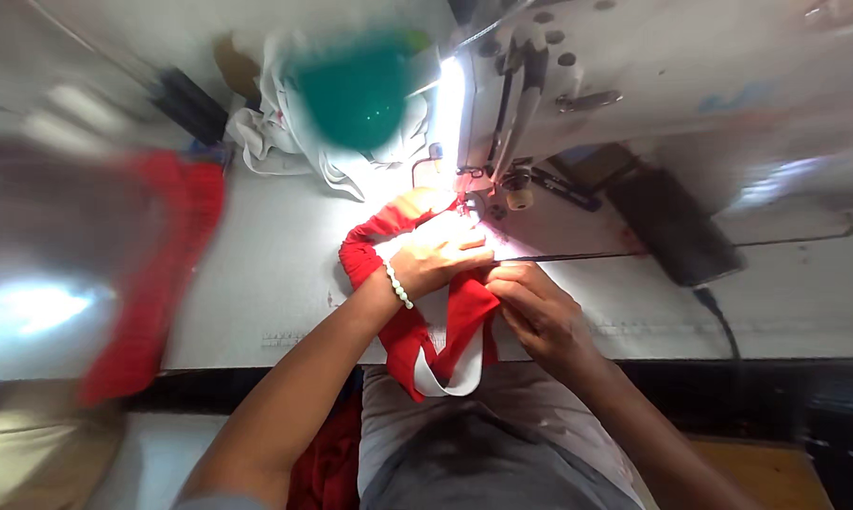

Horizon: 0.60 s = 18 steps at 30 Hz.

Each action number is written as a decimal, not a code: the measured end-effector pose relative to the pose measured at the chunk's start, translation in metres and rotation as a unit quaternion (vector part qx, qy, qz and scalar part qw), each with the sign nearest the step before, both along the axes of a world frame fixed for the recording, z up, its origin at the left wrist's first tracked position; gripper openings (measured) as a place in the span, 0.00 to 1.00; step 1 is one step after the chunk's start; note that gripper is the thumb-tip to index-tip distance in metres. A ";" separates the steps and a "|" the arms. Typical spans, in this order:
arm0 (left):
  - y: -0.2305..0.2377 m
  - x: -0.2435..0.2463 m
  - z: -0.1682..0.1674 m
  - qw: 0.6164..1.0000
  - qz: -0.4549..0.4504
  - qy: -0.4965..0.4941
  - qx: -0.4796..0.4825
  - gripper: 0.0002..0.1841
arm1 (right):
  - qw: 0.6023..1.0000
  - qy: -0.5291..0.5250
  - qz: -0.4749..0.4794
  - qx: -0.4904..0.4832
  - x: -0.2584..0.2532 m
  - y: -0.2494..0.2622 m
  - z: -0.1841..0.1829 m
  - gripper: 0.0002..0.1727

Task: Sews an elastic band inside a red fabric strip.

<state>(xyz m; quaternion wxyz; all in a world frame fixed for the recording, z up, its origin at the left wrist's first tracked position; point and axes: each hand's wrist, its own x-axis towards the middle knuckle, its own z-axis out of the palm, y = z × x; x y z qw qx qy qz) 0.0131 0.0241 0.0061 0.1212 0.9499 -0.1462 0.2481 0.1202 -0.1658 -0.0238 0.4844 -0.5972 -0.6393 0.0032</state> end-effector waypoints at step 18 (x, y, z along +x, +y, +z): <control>-0.031 -0.072 -0.006 0.968 0.138 0.187 -0.092 0.19 | 0.994 -0.091 -0.034 -0.051 -0.019 0.007 -0.007 0.12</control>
